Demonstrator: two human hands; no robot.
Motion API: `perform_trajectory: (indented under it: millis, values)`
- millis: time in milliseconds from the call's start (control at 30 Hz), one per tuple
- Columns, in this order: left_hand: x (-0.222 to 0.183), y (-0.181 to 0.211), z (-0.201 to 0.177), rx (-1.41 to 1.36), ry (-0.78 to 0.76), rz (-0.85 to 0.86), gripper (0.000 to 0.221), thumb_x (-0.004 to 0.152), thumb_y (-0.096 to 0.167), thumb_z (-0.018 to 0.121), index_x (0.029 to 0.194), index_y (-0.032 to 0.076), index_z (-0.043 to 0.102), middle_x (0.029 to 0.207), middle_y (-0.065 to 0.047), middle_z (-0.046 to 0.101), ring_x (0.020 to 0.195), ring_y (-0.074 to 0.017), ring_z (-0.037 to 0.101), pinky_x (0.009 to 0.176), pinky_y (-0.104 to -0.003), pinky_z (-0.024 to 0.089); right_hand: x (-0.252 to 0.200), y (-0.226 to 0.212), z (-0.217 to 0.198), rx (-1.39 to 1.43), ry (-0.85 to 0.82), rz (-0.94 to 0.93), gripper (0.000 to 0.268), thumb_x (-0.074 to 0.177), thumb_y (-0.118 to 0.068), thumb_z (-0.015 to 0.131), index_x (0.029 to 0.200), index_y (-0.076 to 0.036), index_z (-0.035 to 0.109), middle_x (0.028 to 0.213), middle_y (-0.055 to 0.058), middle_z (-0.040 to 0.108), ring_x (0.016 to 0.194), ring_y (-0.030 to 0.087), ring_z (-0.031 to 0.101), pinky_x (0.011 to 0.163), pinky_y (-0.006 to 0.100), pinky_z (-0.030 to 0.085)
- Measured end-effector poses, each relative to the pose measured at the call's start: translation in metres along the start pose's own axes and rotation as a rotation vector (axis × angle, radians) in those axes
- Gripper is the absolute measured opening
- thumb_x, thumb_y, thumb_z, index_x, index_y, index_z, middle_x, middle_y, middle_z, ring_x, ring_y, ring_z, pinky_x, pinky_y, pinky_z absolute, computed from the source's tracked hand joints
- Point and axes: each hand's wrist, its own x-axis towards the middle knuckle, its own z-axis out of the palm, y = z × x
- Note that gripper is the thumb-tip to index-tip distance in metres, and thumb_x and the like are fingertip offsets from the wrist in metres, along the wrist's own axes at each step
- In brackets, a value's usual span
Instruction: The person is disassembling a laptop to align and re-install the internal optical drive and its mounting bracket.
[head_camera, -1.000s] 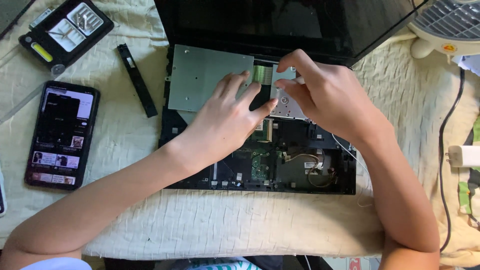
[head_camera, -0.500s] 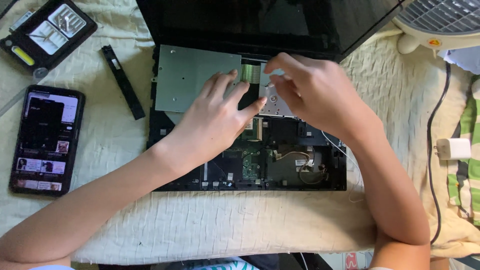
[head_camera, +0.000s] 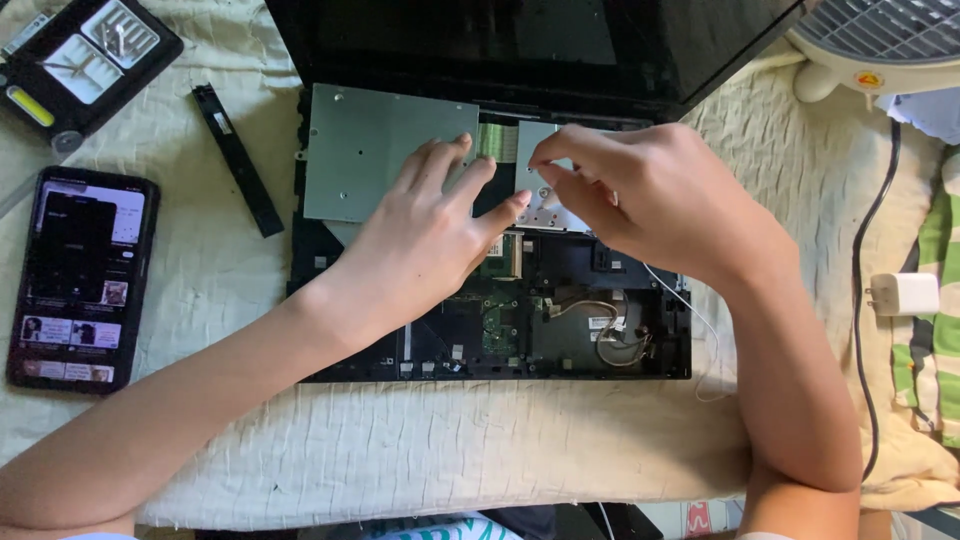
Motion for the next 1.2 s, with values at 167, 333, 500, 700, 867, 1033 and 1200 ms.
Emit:
perform_trajectory:
  millis: [167, 333, 500, 700, 867, 1033, 1200]
  values:
    - [0.0, -0.001, 0.0, 0.0, -0.001, -0.001, 0.041, 0.095, 0.017, 0.07, 0.136, 0.02, 0.067, 0.126, -0.02, 0.06, 0.124, -0.0444, 0.056, 0.108, -0.055, 0.047, 0.0, 0.005, 0.008, -0.05, -0.036, -0.07, 0.01, 0.108, -0.007, 0.057, 0.11, -0.003, 0.066, 0.06, 0.006, 0.061, 0.048, 0.023, 0.057, 0.045, 0.036, 0.038]
    - [-0.001, 0.0, -0.001, -0.006, 0.003, 0.002, 0.039, 0.097, 0.02, 0.069, 0.136, 0.018, 0.067, 0.126, -0.02, 0.06, 0.123, -0.0447, 0.056, 0.106, -0.054, 0.049, -0.002, -0.004, 0.007, -0.057, -0.09, -0.065, 0.015, 0.108, -0.011, 0.055, 0.112, -0.002, 0.067, 0.077, 0.008, 0.073, 0.049, 0.028, 0.063, 0.041, 0.041, 0.041]
    - [-0.001, 0.0, -0.001, 0.028, -0.017, 0.004, 0.052, 0.091, 0.024, 0.076, 0.14, 0.018, 0.062, 0.127, -0.02, 0.058, 0.124, -0.0455, 0.055, 0.105, -0.055, 0.049, -0.005, -0.01, 0.009, -0.276, -0.115, 0.04, 0.02, 0.112, -0.027, 0.059, 0.114, -0.007, 0.062, 0.044, -0.001, 0.052, 0.032, 0.016, 0.046, 0.033, 0.033, 0.033]
    - [-0.001, 0.0, -0.003, 0.03, -0.001, 0.007, 0.04, 0.095, 0.023, 0.071, 0.135, 0.02, 0.066, 0.126, -0.018, 0.057, 0.121, -0.0442, 0.055, 0.1, -0.053, 0.049, -0.001, -0.022, 0.004, -0.103, -0.116, 0.014, 0.027, 0.099, -0.004, 0.056, 0.125, -0.001, 0.051, 0.097, 0.015, 0.064, 0.066, 0.029, 0.062, 0.043, 0.042, 0.047]
    - [0.0, 0.001, -0.004, -0.026, 0.005, 0.008, 0.045, 0.093, 0.022, 0.074, 0.137, 0.019, 0.063, 0.126, -0.02, 0.059, 0.122, -0.0455, 0.056, 0.105, -0.054, 0.05, -0.003, -0.012, 0.01, -0.137, -0.07, 0.03, 0.012, 0.112, -0.015, 0.054, 0.105, -0.006, 0.058, 0.061, 0.004, 0.06, 0.042, 0.02, 0.053, 0.037, 0.035, 0.038]
    - [-0.001, 0.002, 0.001, -0.002, 0.009, 0.006, 0.042, 0.093, 0.021, 0.074, 0.134, 0.017, 0.065, 0.129, -0.022, 0.058, 0.126, -0.0471, 0.054, 0.106, -0.056, 0.049, -0.001, -0.014, 0.007, -0.095, -0.069, -0.003, 0.012, 0.104, -0.008, 0.054, 0.115, -0.003, 0.057, 0.105, 0.013, 0.064, 0.08, 0.03, 0.065, 0.05, 0.042, 0.051]
    - [-0.001, 0.005, 0.002, -0.019, 0.099, -0.009, 0.04, 0.091, 0.012, 0.079, 0.13, 0.014, 0.07, 0.12, -0.02, 0.062, 0.121, -0.0465, 0.056, 0.106, -0.057, 0.052, -0.003, -0.013, 0.013, -0.259, -0.103, 0.045, 0.039, 0.115, -0.029, 0.057, 0.081, -0.009, 0.056, 0.052, 0.0, 0.055, 0.035, 0.022, 0.042, 0.038, 0.036, 0.03]
